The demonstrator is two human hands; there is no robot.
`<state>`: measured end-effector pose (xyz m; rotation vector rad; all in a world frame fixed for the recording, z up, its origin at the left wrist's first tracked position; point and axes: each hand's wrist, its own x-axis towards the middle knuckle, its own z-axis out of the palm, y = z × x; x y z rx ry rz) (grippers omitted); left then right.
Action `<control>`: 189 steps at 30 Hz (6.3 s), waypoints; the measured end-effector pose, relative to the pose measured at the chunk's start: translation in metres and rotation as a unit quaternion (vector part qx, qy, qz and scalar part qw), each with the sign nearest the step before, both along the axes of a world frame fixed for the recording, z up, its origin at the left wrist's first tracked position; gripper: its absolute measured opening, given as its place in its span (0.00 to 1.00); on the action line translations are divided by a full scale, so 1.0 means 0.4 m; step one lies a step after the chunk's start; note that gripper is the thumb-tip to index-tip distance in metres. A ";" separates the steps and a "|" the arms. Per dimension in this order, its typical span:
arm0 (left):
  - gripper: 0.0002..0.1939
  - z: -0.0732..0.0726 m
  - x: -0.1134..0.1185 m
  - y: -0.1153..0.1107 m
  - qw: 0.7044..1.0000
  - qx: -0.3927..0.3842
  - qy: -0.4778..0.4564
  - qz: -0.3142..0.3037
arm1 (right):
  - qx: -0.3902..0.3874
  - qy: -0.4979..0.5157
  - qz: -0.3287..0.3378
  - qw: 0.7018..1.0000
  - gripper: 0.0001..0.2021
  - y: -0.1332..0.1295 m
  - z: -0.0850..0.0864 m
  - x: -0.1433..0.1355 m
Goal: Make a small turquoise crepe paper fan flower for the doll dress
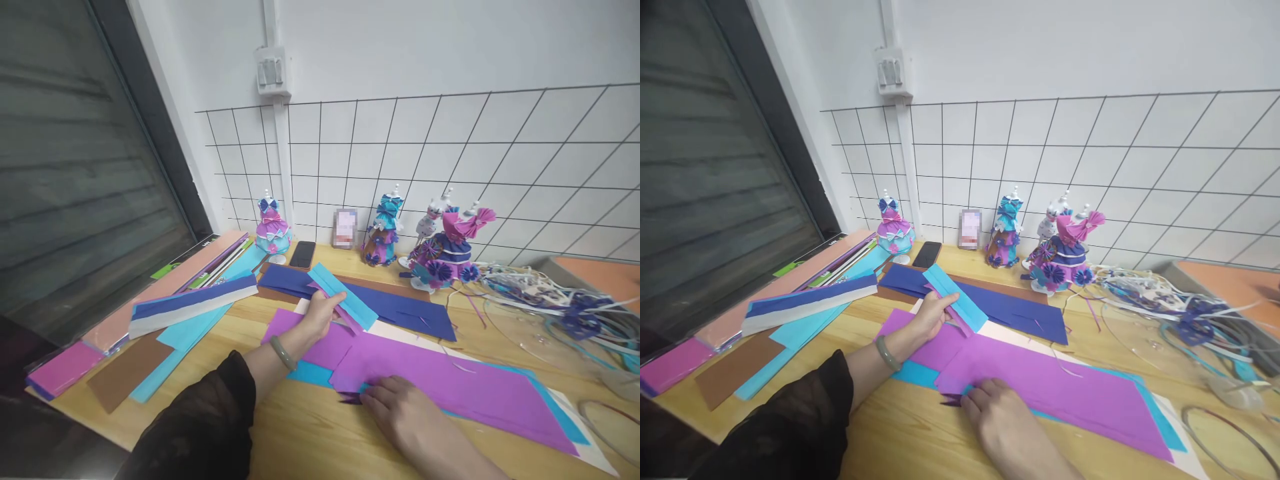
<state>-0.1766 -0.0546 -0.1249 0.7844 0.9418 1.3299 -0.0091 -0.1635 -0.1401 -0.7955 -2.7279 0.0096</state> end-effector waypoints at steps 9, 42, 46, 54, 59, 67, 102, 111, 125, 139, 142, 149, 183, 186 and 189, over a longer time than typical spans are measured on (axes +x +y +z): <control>0.15 0.004 0.008 -0.007 0.998 0.015 -0.054 -0.035 | -0.334 0.301 -0.210 0.868 0.14 0.044 0.083 0.046; 0.16 0.002 0.033 -0.041 0.994 0.045 0.011 -0.099 | -0.540 0.392 -0.226 0.710 0.20 0.086 0.076 0.063; 0.15 -0.003 0.035 -0.040 0.993 0.059 0.014 -0.099 | -0.554 0.405 -0.223 0.693 0.19 0.086 0.077 0.063; 0.15 -0.006 0.036 -0.039 0.993 0.058 0.022 -0.096 | -0.564 0.413 -0.219 0.680 0.19 0.089 0.076 0.059; 0.15 0.004 0.034 -0.042 0.994 0.048 0.020 -0.100 | -0.550 0.411 -0.223 0.692 0.18 0.089 0.071 0.062; 0.15 -0.003 0.034 -0.040 0.993 0.051 0.020 -0.100 | -0.545 0.405 -0.227 0.699 0.22 0.091 0.069 0.064; 0.10 0.018 0.046 -0.065 0.986 0.109 0.099 -0.078 | -0.572 0.452 -0.260 0.634 0.30 0.076 0.066 0.057; 0.10 0.014 0.047 -0.065 0.988 0.101 0.068 -0.090 | -0.569 0.451 -0.259 0.637 0.32 0.076 0.068 0.054; 0.11 0.017 0.047 -0.063 0.991 0.095 0.061 -0.077 | -0.563 0.475 -0.247 0.630 0.23 0.071 0.055 0.061; 0.11 0.007 0.041 -0.042 0.993 0.076 0.058 -0.068 | -0.540 0.384 -0.219 0.716 0.19 0.082 0.059 0.078; 0.11 0.009 0.045 -0.051 0.991 0.089 0.067 -0.079 | -0.552 0.402 -0.219 0.697 0.19 0.081 0.060 0.072; 0.12 0.000 0.048 -0.053 0.991 0.088 0.073 -0.076 | -0.567 0.405 -0.225 0.681 0.19 0.075 0.071 0.071; 0.15 0.005 0.074 -0.086 0.993 0.032 -0.008 -0.117 | -0.572 0.446 -0.222 0.652 0.18 0.088 0.025 0.061; 0.15 -0.003 0.075 -0.085 0.992 0.038 -0.011 -0.123 | -0.568 0.444 -0.218 0.658 0.18 0.089 0.029 0.058; 0.15 -0.011 0.075 -0.083 0.991 0.044 -0.018 -0.124 | -0.566 0.450 -0.216 0.657 0.18 0.088 0.032 0.055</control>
